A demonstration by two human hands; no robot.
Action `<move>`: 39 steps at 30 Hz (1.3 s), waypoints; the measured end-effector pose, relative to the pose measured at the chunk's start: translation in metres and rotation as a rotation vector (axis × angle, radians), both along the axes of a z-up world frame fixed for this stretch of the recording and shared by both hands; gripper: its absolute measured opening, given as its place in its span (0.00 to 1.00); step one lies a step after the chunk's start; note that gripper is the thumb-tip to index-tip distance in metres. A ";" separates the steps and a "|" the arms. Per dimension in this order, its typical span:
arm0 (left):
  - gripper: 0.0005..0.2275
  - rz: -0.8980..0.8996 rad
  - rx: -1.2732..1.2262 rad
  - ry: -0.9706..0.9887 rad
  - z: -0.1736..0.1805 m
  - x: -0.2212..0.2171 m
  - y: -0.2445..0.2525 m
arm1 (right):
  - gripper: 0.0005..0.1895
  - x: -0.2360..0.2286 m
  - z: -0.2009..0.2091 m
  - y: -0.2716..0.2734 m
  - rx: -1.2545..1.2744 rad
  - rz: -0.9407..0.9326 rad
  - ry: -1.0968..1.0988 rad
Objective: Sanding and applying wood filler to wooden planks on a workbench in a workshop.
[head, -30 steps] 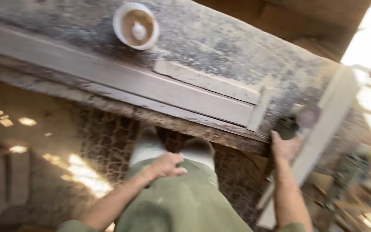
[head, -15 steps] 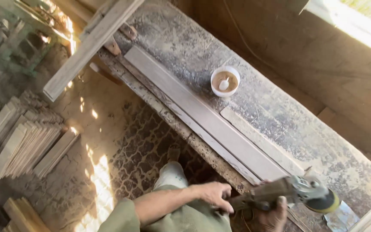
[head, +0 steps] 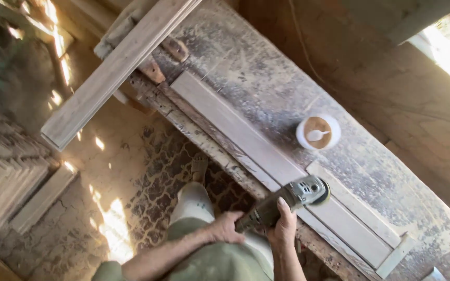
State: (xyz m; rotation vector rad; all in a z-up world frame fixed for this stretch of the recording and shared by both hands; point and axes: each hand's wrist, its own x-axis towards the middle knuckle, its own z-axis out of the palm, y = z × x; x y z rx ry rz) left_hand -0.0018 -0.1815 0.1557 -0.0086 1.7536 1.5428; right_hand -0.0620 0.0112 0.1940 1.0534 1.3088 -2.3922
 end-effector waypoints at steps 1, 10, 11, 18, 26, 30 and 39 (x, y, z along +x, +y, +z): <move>0.12 0.016 -0.011 -0.027 0.008 -0.009 -0.023 | 0.24 -0.008 -0.005 -0.020 -0.001 0.013 -0.005; 0.31 0.309 0.229 -0.314 0.047 -0.075 -0.189 | 0.31 -0.108 -0.023 -0.214 -0.216 0.337 0.058; 0.42 0.426 0.263 -0.397 0.053 -0.080 -0.201 | 0.33 -0.116 -0.028 -0.232 -0.368 0.418 0.085; 0.29 0.653 -0.431 -0.123 -0.009 -0.086 -0.269 | 0.26 -0.163 -0.058 -0.366 -0.180 0.311 0.067; 0.30 0.429 -0.585 -0.176 -0.018 -0.099 -0.243 | 0.30 -0.159 -0.028 -0.331 -0.026 0.369 0.077; 0.26 0.343 -0.491 -0.288 0.012 -0.076 -0.166 | 0.26 -0.098 -0.047 -0.235 0.048 0.329 0.060; 0.30 0.213 -0.397 0.069 0.029 -0.105 -0.158 | 0.20 -0.099 -0.037 -0.218 0.093 0.083 -0.016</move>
